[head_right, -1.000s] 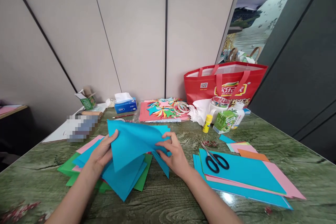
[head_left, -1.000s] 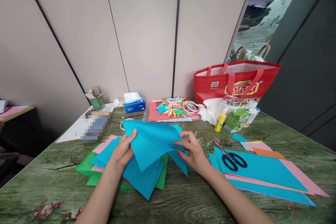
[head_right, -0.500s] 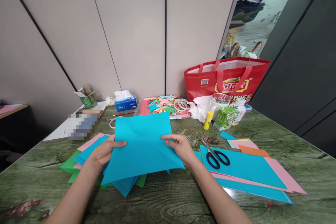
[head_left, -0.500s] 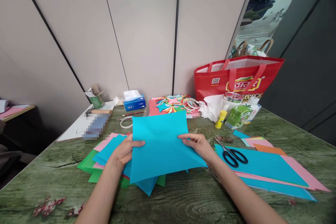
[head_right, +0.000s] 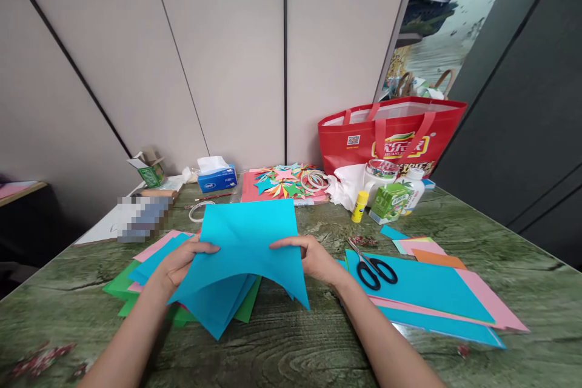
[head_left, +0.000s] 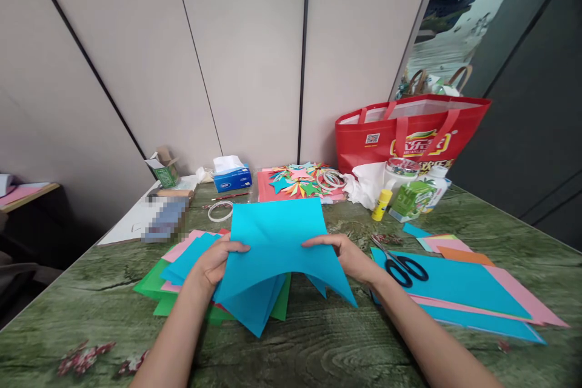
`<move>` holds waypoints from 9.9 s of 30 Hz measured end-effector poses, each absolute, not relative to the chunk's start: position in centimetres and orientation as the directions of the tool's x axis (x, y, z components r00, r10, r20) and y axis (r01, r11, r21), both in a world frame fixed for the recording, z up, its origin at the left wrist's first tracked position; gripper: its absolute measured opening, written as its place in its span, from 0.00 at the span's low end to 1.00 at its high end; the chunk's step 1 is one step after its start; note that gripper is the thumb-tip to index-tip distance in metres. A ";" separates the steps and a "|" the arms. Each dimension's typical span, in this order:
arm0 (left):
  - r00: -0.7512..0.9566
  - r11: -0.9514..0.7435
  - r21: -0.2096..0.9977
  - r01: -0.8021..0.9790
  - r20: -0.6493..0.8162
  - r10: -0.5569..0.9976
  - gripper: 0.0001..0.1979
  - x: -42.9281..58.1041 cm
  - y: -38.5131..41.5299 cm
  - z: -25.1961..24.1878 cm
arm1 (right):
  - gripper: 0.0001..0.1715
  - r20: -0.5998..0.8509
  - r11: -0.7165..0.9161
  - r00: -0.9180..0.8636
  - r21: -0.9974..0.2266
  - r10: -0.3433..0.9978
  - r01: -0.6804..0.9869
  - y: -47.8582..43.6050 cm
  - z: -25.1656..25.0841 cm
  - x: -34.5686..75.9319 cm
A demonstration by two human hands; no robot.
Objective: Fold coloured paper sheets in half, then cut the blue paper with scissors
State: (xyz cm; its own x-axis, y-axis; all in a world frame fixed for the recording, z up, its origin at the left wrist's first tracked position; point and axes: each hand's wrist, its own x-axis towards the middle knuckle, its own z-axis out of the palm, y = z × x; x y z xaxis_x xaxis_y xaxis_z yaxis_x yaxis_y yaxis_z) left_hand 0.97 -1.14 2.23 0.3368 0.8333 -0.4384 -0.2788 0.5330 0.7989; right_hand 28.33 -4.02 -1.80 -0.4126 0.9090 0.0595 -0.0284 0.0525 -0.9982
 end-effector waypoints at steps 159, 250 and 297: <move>-0.117 -0.290 0.951 0.106 0.302 0.946 0.17 3.1 -1.7 1.9 | 0.27 0.092 0.143 0.161 -0.927 0.983 -0.346 -3.4 -2.8 27.1; -0.108 0.040 0.965 -0.259 -0.070 0.992 0.18 3.0 -0.9 0.5 | 0.20 -0.103 0.009 0.214 -0.886 0.971 -0.463 -2.6 -3.1 28.1; 0.348 -0.324 0.172 0.930 -0.130 0.929 0.14 1.4 -5.6 0.0 | 0.08 0.112 0.046 -0.010 -0.325 0.994 0.945 -7.1 -3.9 25.3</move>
State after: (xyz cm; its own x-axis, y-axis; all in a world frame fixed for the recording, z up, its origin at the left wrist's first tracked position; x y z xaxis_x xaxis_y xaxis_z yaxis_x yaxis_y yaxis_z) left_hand 1.36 -5.56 -0.02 0.3476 0.9286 -0.1302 0.9303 -0.3242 0.1718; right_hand 25.27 -7.09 -3.86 -0.0101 0.9937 0.1115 0.9446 0.0461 -0.3250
